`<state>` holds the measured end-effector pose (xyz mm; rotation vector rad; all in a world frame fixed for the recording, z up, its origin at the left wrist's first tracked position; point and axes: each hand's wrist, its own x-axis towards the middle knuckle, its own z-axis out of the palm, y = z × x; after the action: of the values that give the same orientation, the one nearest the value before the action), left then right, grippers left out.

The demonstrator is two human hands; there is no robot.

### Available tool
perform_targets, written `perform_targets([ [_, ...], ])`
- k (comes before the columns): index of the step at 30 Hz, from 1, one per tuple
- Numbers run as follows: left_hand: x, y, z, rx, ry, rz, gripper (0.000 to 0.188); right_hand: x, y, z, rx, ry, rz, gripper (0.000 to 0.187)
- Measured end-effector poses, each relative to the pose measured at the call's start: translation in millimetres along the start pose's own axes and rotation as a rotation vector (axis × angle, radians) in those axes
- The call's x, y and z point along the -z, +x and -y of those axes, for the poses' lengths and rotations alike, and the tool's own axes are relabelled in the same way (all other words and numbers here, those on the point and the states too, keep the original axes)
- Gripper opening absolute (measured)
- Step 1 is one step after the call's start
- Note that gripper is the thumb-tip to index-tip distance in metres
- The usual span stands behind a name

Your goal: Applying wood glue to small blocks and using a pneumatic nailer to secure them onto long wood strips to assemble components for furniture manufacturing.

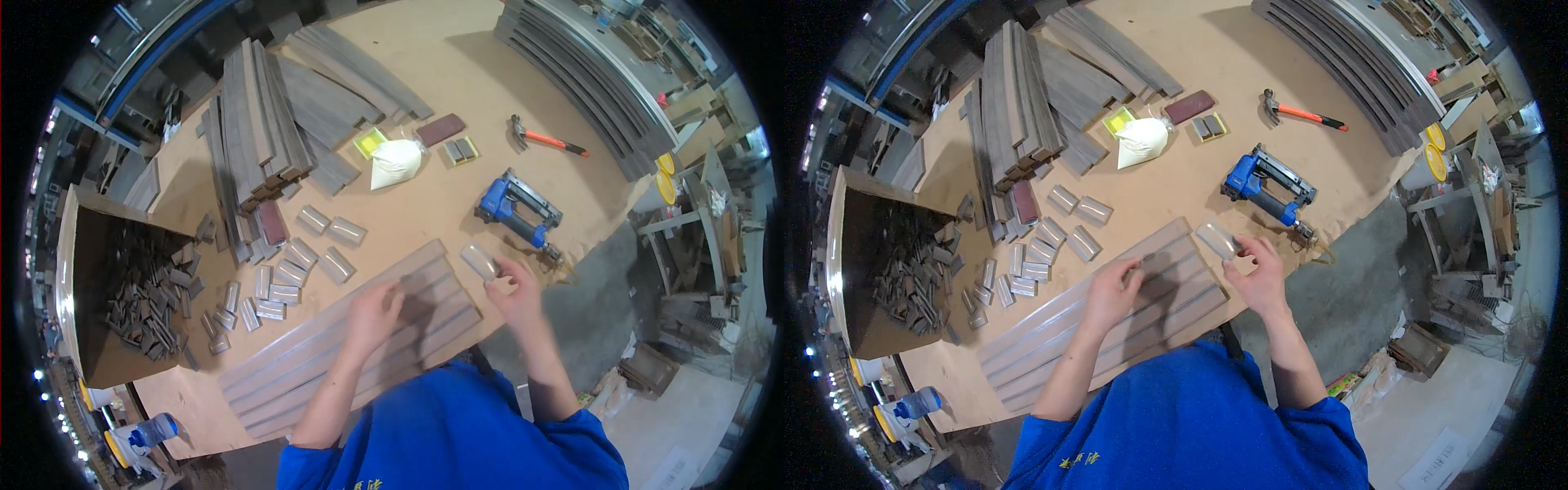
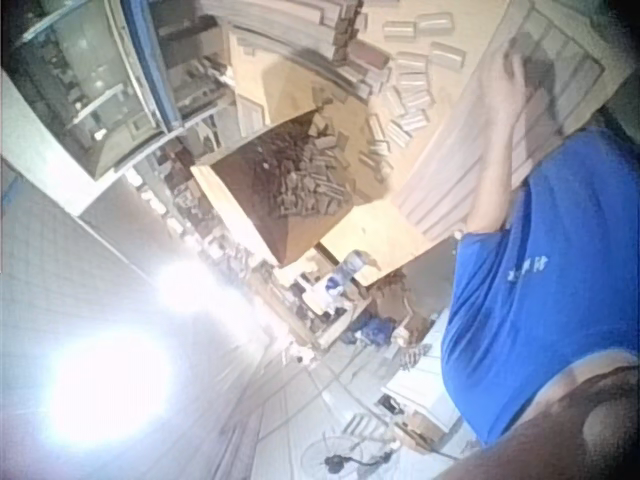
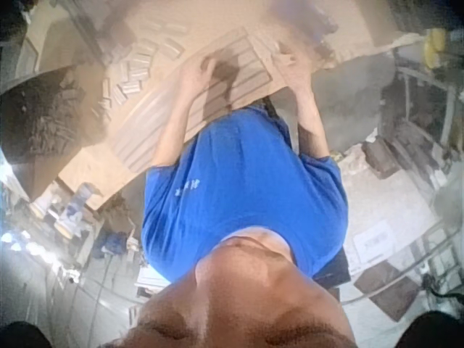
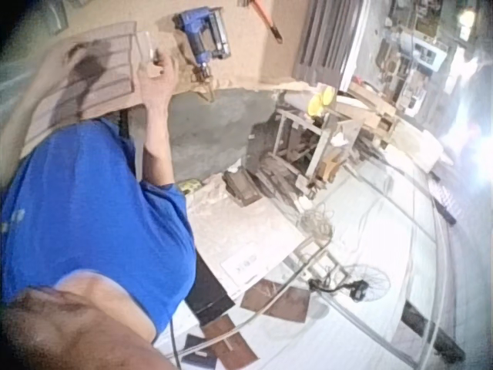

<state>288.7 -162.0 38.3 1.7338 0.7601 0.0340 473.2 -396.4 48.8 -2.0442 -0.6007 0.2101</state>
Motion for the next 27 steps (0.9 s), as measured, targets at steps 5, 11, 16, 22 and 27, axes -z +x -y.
perform_targets([
  [5,-47,-26,41,-0.440,0.819,-0.198,0.055,-7,27,-36,-0.073,0.073,0.086,0.051],
  [11,-50,-35,47,-0.424,0.805,-0.104,0.058,-25,48,-54,0.005,0.062,0.153,0.050],
  [16,-37,32,5,-0.337,0.748,-0.233,0.057,-25,75,-61,-0.016,0.039,0.213,0.050],
  [22,-21,67,-4,-0.309,0.801,-0.115,0.051,-19,92,-42,0.004,-0.037,0.285,0.050],
  [27,-5,36,-18,-0.203,0.602,-0.103,0.050,-46,97,-44,0.280,-0.239,0.499,0.046],
])
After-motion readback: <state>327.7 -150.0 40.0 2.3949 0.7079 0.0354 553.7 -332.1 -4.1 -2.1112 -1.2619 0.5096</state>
